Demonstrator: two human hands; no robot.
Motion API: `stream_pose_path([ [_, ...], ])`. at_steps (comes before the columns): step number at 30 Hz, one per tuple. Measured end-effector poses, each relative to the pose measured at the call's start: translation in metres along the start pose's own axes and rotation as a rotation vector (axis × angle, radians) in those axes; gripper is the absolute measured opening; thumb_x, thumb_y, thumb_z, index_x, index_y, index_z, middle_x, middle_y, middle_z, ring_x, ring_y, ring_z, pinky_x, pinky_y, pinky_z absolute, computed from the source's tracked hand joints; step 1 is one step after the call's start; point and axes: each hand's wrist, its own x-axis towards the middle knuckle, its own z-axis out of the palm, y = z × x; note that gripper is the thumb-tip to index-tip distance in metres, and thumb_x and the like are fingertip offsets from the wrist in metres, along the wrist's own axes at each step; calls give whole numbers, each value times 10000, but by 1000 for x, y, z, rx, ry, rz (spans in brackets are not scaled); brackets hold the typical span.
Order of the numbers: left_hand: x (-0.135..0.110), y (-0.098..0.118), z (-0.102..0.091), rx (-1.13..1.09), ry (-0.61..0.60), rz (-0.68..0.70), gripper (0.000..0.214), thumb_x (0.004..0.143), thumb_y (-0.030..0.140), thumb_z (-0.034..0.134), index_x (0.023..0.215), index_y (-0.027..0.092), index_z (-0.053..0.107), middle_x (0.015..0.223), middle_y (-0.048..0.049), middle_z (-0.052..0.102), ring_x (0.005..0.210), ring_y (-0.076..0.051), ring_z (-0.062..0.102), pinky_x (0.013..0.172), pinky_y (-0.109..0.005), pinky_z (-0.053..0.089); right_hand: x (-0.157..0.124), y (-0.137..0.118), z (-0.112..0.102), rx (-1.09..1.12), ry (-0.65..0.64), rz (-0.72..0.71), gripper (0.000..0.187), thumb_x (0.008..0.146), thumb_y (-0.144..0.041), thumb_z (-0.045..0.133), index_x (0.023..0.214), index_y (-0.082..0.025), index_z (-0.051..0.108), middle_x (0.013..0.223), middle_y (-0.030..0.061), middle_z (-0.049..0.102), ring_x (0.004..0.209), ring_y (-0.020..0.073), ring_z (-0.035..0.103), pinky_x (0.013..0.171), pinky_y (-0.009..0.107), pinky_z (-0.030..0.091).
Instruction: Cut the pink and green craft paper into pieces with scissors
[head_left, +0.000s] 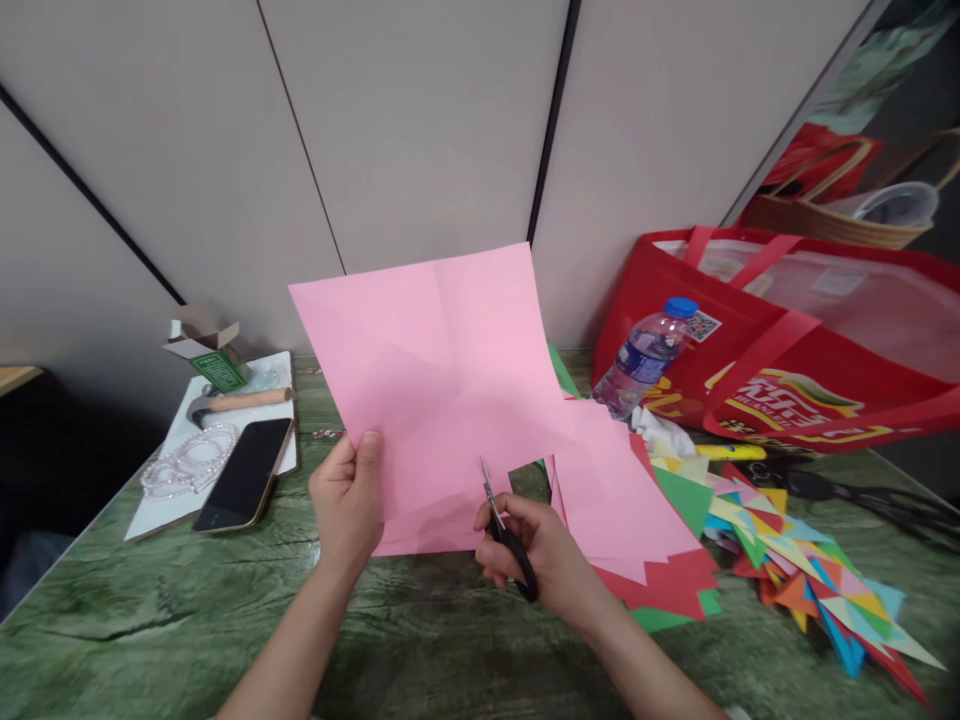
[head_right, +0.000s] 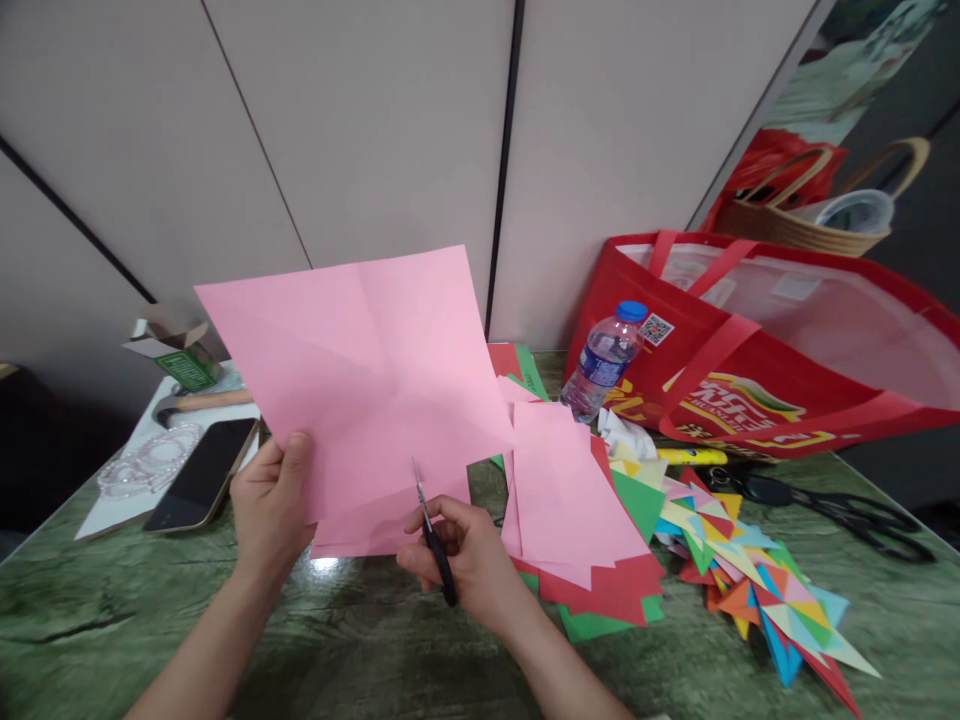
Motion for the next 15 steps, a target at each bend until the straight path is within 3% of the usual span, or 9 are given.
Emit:
stream_pose_path([
  [10,0,-1,-1,38,-2,7,270,749,438,584,766,174,639,617,23,526,532,-95,437,491,-192,369,0,3,0,24,12,29,326,631,-382,730,785,-169,537,463,-79,487,388,67,443,385,182,317],
  [15,-1,0,-1,76,-19,14,271,758,433,569,714,170,618,588,31,486,518,-93,400,463,-189,332,0,0,1,24,-3,25,368,620,-351,749,860,-170,536,580,-39,570,499,92,518,488,217,383],
])
